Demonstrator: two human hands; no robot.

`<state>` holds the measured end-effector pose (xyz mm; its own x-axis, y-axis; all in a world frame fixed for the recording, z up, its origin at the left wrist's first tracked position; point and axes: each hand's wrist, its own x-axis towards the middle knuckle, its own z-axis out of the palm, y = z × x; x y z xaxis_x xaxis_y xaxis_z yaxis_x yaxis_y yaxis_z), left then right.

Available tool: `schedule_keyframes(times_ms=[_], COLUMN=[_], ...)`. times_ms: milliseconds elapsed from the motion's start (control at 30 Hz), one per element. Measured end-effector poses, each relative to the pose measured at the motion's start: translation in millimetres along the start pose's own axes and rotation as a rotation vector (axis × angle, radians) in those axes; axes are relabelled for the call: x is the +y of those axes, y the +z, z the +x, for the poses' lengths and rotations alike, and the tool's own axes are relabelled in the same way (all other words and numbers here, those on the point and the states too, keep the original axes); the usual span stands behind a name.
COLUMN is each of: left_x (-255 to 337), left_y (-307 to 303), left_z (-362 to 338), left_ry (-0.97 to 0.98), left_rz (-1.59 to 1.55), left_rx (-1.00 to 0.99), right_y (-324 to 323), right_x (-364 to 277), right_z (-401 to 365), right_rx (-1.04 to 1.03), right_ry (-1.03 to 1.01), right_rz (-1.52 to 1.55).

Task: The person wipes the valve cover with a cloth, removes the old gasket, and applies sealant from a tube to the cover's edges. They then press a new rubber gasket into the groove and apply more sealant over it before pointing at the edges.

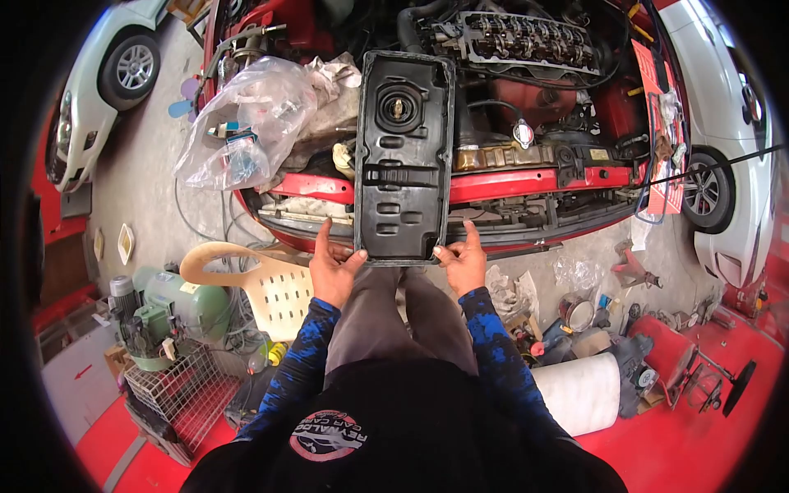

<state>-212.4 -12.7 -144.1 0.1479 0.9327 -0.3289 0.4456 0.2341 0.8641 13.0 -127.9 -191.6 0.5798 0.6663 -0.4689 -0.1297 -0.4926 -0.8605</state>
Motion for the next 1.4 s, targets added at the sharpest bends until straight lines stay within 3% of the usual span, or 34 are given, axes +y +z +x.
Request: schedule_keyframes(times_ms=[233,300,467,700,767,900,967,1033,1100,1167,1400], left_x=[32,45,74,118,124,135,145,149,150,152,154], left_y=[9,12,25,37,45,64,69,72,79,79,77], left_z=[57,77,127,186,210,266,286,303,311,314,323], left_ry=[0.076,0.114,0.138,0.434,0.555,0.79,0.77,0.576,0.587,0.352,0.375], left_rz=[0.088,0.139,0.151,0.413,0.466,0.592,0.568,0.412,0.344,0.208,0.204], left_rx=[0.056,0.092,0.112,0.176,0.186,0.219,0.205,0.064,0.125,0.025,0.028], right_y=[4,8,14,23,24,32,34,37,50,69,122], right_x=[-13,-31,-81,-126,-132,-155,-158,-163,-179,-189,-220], right_z=[45,63,106,158,178,212,228,236,233,231,217], right_rx=[0.168,0.292,0.36,0.381,0.375,0.35,0.353,0.356,0.336,0.358,0.198], right_ry=[-0.105,-0.3,-0.323,-0.375,-0.674,-0.674,-0.676,-0.676,-0.597,-0.619,-0.791], right_rz=[0.037,-0.195,-0.444,-0.562,-0.633,-0.862,-0.896,-0.926,-0.929,-0.967,-1.006])
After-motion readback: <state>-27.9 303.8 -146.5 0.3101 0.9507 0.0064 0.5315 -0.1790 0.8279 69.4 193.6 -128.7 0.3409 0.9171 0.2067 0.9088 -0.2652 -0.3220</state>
